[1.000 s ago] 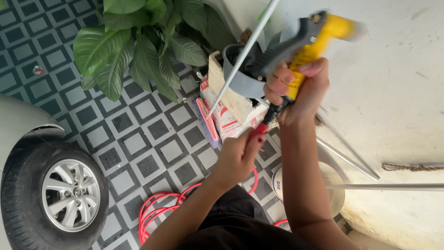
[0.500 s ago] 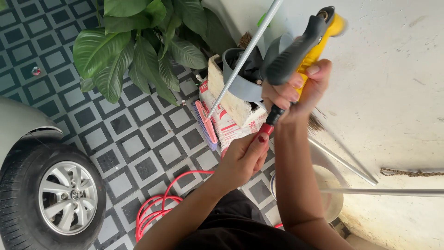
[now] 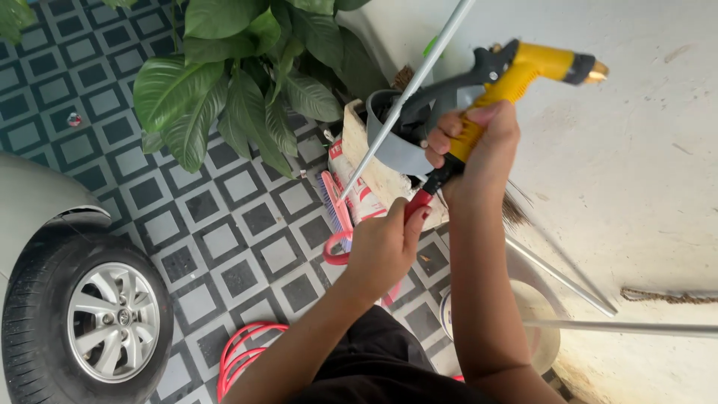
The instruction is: Uncoiling a red water hose and connecting it to an outdoor faucet and a spray nozzle.
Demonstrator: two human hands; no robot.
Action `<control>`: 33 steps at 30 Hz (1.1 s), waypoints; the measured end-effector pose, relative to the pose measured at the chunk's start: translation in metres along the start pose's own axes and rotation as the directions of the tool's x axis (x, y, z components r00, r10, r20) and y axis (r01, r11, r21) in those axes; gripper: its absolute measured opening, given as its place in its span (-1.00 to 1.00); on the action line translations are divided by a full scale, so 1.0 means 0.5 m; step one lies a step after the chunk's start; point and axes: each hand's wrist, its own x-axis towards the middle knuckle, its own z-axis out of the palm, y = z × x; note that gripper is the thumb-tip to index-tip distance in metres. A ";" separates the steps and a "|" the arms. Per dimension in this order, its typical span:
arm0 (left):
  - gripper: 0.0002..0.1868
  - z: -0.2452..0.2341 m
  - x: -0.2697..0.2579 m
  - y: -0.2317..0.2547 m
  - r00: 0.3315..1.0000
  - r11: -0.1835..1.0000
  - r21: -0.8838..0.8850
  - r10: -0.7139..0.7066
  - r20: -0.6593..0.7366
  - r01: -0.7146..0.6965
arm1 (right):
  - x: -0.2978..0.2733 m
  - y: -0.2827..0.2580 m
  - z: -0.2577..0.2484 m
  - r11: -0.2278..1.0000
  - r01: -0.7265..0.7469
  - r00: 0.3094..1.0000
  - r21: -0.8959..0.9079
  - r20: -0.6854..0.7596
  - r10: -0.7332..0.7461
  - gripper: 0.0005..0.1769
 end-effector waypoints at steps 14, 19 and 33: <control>-0.67 0.012 0.121 -0.043 0.937 0.892 0.313 0.348 -0.018 -0.325 | 0.009 0.005 0.032 0.956 0.294 0.950 0.010 -0.111 -0.291 -0.87; -0.69 0.011 0.098 -0.014 0.947 0.941 -0.108 0.322 -0.013 -0.321 | 0.029 -0.009 -0.037 0.967 0.153 0.966 0.202 0.176 -0.189 -0.88; -0.70 -0.020 0.100 0.004 0.986 0.987 0.090 0.142 -0.089 -0.134 | -0.008 -0.020 0.080 0.978 0.210 0.967 0.019 0.141 -0.210 -0.80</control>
